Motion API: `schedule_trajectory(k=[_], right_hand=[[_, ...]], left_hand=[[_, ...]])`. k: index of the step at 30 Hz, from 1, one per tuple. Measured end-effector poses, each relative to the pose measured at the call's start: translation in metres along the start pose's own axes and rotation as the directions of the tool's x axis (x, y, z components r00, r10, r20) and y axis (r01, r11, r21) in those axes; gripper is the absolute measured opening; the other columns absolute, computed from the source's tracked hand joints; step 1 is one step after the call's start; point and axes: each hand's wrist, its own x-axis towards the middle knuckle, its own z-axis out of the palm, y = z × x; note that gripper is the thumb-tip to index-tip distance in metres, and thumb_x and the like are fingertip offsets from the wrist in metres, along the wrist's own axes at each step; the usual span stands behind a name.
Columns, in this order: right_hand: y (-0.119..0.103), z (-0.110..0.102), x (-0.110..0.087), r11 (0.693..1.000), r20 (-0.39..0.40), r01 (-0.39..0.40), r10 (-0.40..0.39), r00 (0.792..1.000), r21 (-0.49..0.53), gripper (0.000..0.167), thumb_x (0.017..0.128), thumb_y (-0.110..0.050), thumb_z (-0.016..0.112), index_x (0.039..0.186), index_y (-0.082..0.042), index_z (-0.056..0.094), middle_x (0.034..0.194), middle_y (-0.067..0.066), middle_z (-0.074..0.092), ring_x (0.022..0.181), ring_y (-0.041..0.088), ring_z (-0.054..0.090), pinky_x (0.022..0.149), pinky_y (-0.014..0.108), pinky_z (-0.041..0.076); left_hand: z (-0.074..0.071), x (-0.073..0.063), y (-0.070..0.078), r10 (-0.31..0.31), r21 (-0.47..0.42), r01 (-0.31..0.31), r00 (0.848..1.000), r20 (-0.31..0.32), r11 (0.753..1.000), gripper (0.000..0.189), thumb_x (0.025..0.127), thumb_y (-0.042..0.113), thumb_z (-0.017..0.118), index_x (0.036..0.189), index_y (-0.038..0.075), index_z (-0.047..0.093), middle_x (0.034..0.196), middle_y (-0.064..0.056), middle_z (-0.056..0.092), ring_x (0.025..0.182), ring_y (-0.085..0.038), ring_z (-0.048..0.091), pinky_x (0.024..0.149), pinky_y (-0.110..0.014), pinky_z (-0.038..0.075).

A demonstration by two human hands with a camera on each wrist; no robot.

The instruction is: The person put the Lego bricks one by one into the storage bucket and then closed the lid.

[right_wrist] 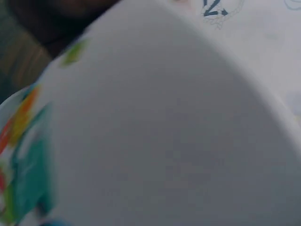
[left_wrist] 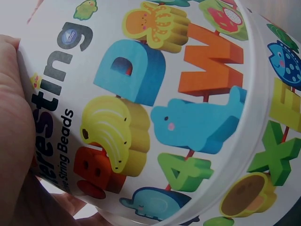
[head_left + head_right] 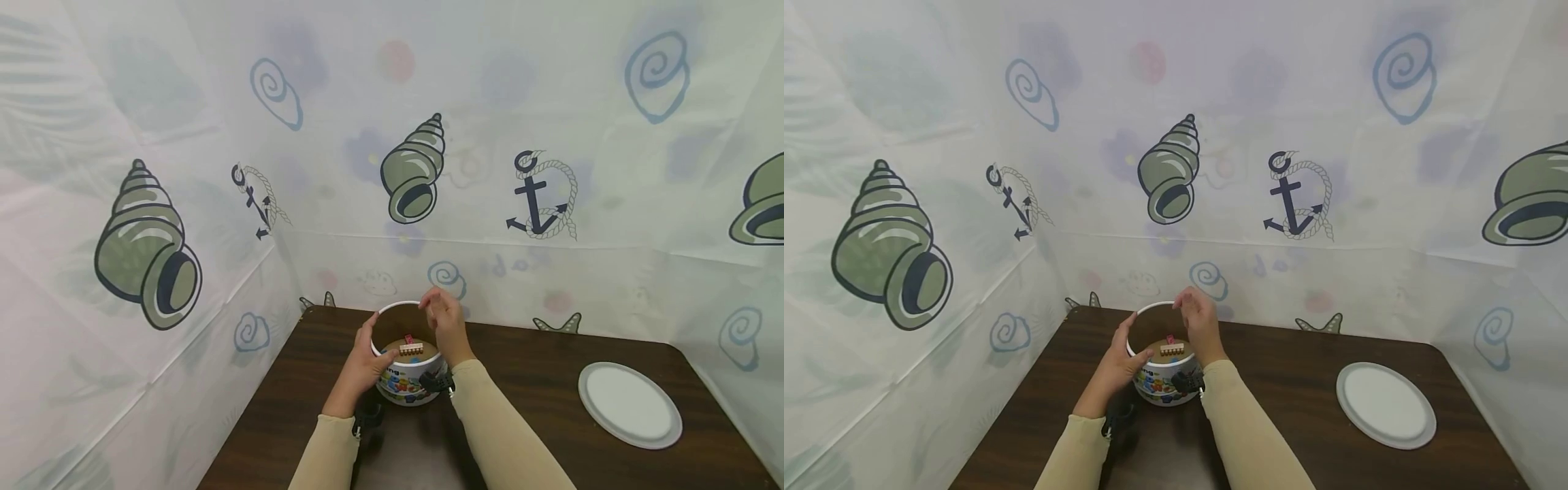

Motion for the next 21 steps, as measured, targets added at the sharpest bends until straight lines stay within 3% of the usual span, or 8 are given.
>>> schedule_trajectory(k=[5, 12, 16, 18, 21], right_hand=[[0.002, -0.003, -0.020, 1.000, 0.031, 0.016, -0.016, 0.999, 0.011, 0.045, 0.120, -0.027, 0.037, 0.097, 0.003, 0.061, 0.062, 0.018, 0.030, 0.052, 0.022, 0.027, 0.050, 0.033, 0.028], [-0.002, -0.016, -0.050, 0.991, 0.011, 0.064, -0.066, 0.998, 0.120, 0.047, 0.120, -0.022, 0.035, 0.096, 0.012, 0.055, 0.065, 0.012, 0.030, 0.059, 0.032, 0.029, 0.056, 0.038, 0.032], [-0.006, -0.026, -0.063, 0.982, -0.087, -0.030, 0.047, 0.995, 0.186, 0.045, 0.119, -0.026, 0.043, 0.097, 0.012, 0.055, 0.075, 0.016, 0.040, 0.069, 0.034, 0.039, 0.066, 0.031, 0.043], [-0.004, -0.034, -0.072, 0.975, -0.181, -0.103, 0.139, 0.974, 0.195, 0.041, 0.117, -0.024, 0.050, 0.096, 0.011, 0.055, 0.074, 0.013, 0.044, 0.066, 0.027, 0.042, 0.064, 0.027, 0.044], [0.004, -0.047, -0.090, 0.950, -0.328, -0.231, 0.291, 0.898, 0.210, 0.036, 0.114, -0.022, 0.056, 0.096, 0.009, 0.056, 0.067, 0.003, 0.044, 0.058, 0.014, 0.037, 0.057, 0.029, 0.033]], left_hand=[[-0.001, -0.002, -0.003, 0.001, 0.006, -0.001, 1.000, -0.005, 1.000, 0.099, 0.096, 0.027, 0.083, 0.174, 0.017, 0.023, 0.168, -0.030, 0.031, 0.141, -0.056, 0.050, 0.114, -0.073, 0.044], [-0.003, -0.001, -0.003, 0.010, 0.011, -0.010, 1.000, 0.018, 1.000, 0.100, 0.096, 0.029, 0.083, 0.174, 0.019, 0.022, 0.170, -0.028, 0.030, 0.143, -0.056, 0.049, 0.114, -0.073, 0.044], [-0.005, 0.000, -0.001, 0.019, -0.006, -0.019, 1.000, 0.016, 1.000, 0.100, 0.095, 0.028, 0.083, 0.174, 0.018, 0.022, 0.169, -0.029, 0.030, 0.142, -0.057, 0.049, 0.115, -0.073, 0.043], [-0.004, 0.000, -0.002, 0.021, -0.005, -0.021, 1.000, 0.020, 1.000, 0.100, 0.096, 0.028, 0.083, 0.174, 0.018, 0.022, 0.169, -0.030, 0.029, 0.142, -0.057, 0.048, 0.115, -0.073, 0.043], [-0.005, -0.002, -0.003, 0.015, 0.002, -0.015, 1.000, 0.020, 1.000, 0.099, 0.096, 0.028, 0.082, 0.174, 0.018, 0.022, 0.169, -0.030, 0.029, 0.142, -0.057, 0.049, 0.115, -0.073, 0.043]])
